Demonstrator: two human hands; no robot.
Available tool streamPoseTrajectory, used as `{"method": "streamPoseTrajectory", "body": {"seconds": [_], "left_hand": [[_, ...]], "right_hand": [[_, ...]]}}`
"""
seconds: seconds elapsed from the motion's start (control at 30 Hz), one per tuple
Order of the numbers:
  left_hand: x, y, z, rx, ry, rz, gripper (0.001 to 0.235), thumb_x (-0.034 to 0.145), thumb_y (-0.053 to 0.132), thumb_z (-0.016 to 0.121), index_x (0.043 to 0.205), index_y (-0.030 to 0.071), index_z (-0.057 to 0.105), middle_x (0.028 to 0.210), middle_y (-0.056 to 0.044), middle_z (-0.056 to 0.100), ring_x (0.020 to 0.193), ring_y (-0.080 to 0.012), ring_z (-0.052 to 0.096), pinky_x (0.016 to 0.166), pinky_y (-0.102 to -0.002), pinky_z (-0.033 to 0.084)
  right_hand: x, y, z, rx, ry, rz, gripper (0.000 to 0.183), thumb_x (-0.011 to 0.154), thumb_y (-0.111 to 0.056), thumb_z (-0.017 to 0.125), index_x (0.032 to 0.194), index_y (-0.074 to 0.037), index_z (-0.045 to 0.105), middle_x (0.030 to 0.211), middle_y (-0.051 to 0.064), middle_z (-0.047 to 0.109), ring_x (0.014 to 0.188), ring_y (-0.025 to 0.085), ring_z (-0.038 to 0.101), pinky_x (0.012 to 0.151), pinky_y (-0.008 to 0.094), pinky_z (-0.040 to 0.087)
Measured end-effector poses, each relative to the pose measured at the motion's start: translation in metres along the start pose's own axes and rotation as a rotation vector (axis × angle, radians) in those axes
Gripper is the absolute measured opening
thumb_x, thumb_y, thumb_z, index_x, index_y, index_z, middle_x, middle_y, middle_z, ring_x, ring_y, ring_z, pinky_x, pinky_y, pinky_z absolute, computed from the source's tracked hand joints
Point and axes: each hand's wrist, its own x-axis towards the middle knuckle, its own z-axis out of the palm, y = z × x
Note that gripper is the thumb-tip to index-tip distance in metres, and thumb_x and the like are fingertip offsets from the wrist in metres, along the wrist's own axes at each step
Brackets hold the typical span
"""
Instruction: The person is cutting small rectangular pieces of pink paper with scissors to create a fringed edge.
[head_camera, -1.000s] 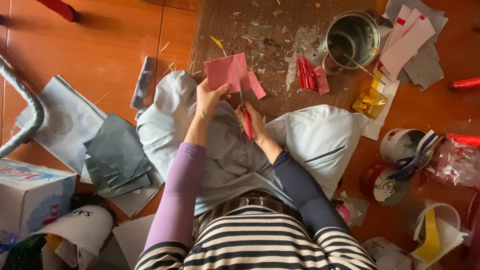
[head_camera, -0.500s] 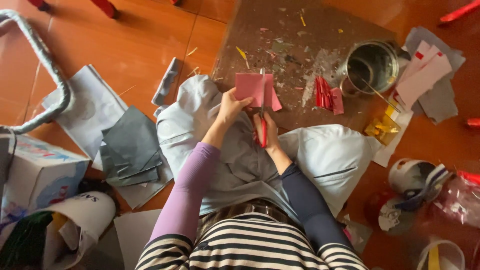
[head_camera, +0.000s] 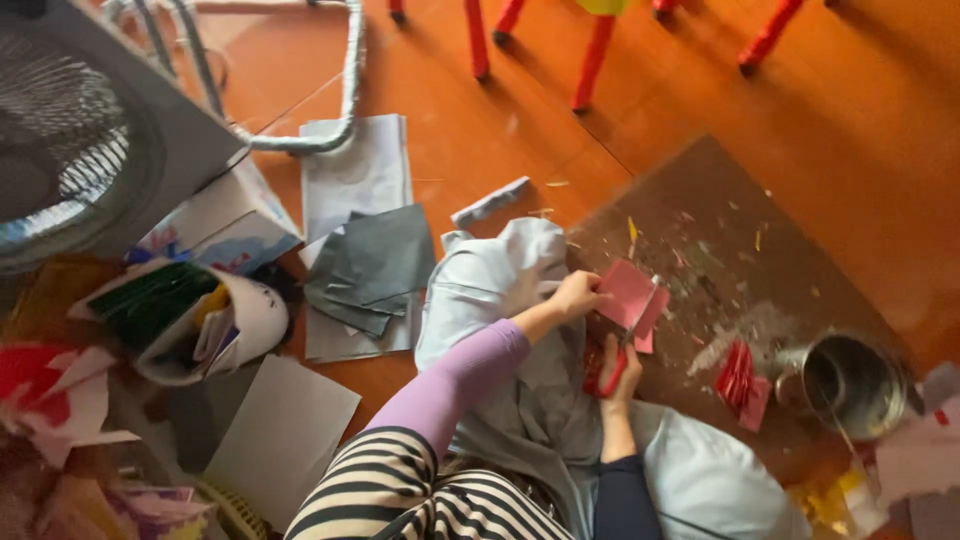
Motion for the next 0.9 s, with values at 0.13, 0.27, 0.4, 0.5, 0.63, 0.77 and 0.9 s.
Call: {"method": "streamPoseTrajectory", "body": {"seconds": [0.13, 0.27, 0.4, 0.5, 0.63, 0.77, 0.9], "left_hand": [[0.002, 0.001, 0.002, 0.067, -0.053, -0.052, 0.033, 0.084, 0.026, 0.083, 0.093, -0.005, 0.077, 0.079, -0.015, 0.076, 0.070, -0.0208, 0.073, 0.068, -0.039, 0.057], [-0.002, 0.007, 0.003, -0.193, -0.089, -0.174, 0.028, 0.083, 0.020, 0.080, 0.095, -0.004, 0.074, 0.079, -0.013, 0.075, 0.068, -0.0188, 0.073, 0.062, -0.038, 0.061], [0.004, 0.009, -0.003, -0.079, 0.035, -0.091, 0.028, 0.085, 0.021, 0.081, 0.099, -0.003, 0.076, 0.081, -0.012, 0.076, 0.072, -0.0168, 0.072, 0.065, -0.034, 0.056], [0.002, 0.020, -0.012, -0.447, 0.041, -0.101, 0.024, 0.087, 0.018, 0.075, 0.103, -0.002, 0.073, 0.084, -0.007, 0.075, 0.073, -0.0142, 0.071, 0.064, -0.033, 0.059], [0.010, 0.013, -0.012, -0.465, 0.228, 0.052, 0.018, 0.090, 0.014, 0.074, 0.096, -0.002, 0.073, 0.082, -0.005, 0.072, 0.073, -0.0122, 0.063, 0.064, -0.030, 0.053], [0.012, 0.011, -0.015, -0.478, 0.234, 0.029, 0.015, 0.093, 0.011, 0.070, 0.098, -0.003, 0.072, 0.086, -0.004, 0.072, 0.078, -0.0112, 0.063, 0.068, -0.028, 0.053], [0.009, 0.011, -0.015, -0.400, 0.120, 0.047, 0.020, 0.094, 0.011, 0.071, 0.109, -0.002, 0.069, 0.098, -0.002, 0.075, 0.088, -0.0098, 0.069, 0.078, -0.026, 0.056]], "right_hand": [[0.002, 0.000, -0.003, -0.104, 0.022, 0.016, 0.031, 0.106, -0.028, 0.064, 0.102, 0.003, 0.069, 0.078, 0.006, 0.069, 0.069, 0.014, 0.060, 0.064, 0.032, 0.049], [-0.001, -0.001, -0.001, -0.013, 0.018, 0.135, 0.032, 0.106, -0.031, 0.064, 0.099, 0.000, 0.068, 0.070, 0.003, 0.062, 0.062, 0.012, 0.054, 0.056, 0.029, 0.043], [0.001, 0.007, -0.002, 0.045, -0.012, 0.191, 0.033, 0.106, -0.033, 0.064, 0.096, -0.002, 0.066, 0.068, 0.001, 0.058, 0.058, 0.010, 0.051, 0.052, 0.028, 0.040], [0.005, 0.026, -0.002, 0.081, -0.007, 0.247, 0.031, 0.106, -0.034, 0.064, 0.098, -0.004, 0.062, 0.066, -0.001, 0.055, 0.054, 0.010, 0.049, 0.048, 0.028, 0.039], [-0.001, 0.040, -0.003, 0.202, -0.020, 0.200, 0.023, 0.107, -0.028, 0.058, 0.110, -0.005, 0.060, 0.079, -0.003, 0.059, 0.066, 0.010, 0.053, 0.057, 0.025, 0.043], [-0.014, -0.027, 0.002, -0.204, -0.023, 0.073, 0.016, 0.101, -0.014, 0.070, 0.111, -0.001, 0.067, 0.084, 0.003, 0.063, 0.075, 0.015, 0.054, 0.067, 0.031, 0.047], [-0.007, -0.006, -0.005, -0.259, -0.009, -0.206, 0.025, 0.101, -0.012, 0.068, 0.121, 0.002, 0.065, 0.103, 0.008, 0.071, 0.093, 0.016, 0.068, 0.079, 0.031, 0.053]]}}
